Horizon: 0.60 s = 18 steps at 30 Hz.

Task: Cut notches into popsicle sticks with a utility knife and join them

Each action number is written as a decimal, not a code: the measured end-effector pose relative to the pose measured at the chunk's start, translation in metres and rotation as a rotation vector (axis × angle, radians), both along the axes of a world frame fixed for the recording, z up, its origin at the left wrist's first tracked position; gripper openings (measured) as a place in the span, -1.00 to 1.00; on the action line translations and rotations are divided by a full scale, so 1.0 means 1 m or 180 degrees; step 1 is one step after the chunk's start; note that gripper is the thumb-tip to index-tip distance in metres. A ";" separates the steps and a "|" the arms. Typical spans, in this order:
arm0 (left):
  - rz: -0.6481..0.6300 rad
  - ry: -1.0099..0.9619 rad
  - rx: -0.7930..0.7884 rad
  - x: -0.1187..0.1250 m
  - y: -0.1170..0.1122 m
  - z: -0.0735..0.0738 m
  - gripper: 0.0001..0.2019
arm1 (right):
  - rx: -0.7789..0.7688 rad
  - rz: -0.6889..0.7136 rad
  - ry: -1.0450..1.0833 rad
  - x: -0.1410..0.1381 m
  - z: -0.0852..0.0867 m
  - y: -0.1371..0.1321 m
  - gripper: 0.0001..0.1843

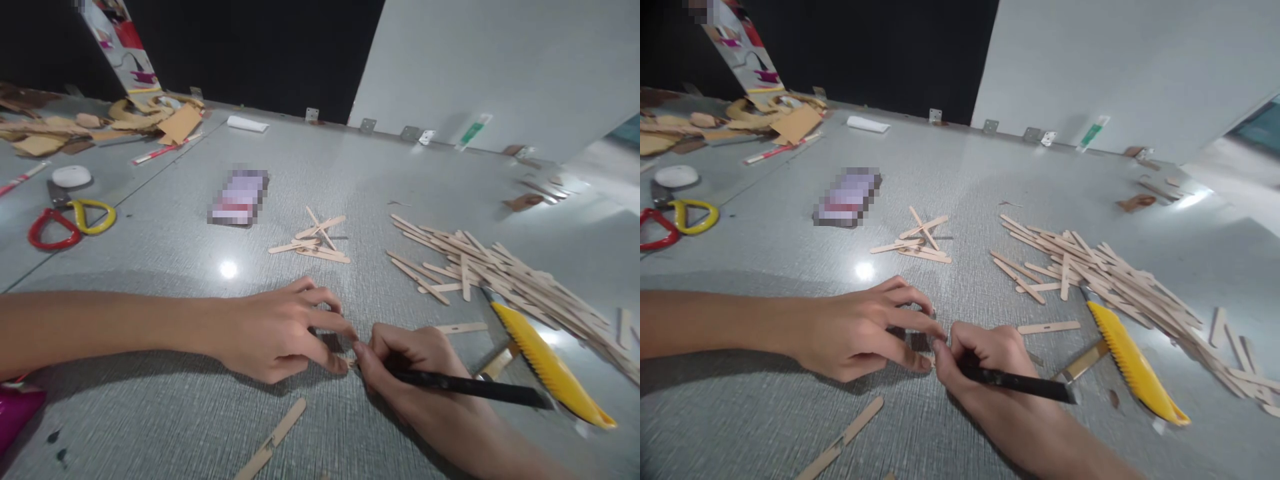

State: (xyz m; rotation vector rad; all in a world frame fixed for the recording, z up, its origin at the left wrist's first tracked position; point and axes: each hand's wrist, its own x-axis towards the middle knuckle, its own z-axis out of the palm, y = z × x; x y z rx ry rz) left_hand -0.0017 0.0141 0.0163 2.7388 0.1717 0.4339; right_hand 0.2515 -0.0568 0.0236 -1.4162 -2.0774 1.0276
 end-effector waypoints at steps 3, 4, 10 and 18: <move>0.0006 -0.0019 -0.0004 0.000 0.000 -0.001 -0.62 | -0.0005 0.0003 -0.0041 0.000 0.000 0.000 -0.50; 0.0001 -0.0014 -0.0014 0.000 0.000 -0.001 -0.62 | 0.0004 0.0002 -0.0064 0.000 0.000 0.000 -0.51; 0.0005 0.0005 -0.0059 0.000 0.001 0.000 -0.59 | 0.0039 0.0010 -0.0114 -0.002 0.005 0.002 -0.52; 0.0000 0.0061 -0.0104 -0.001 0.001 0.001 -0.59 | 0.0097 -0.0011 -0.0212 0.000 0.003 0.001 -0.51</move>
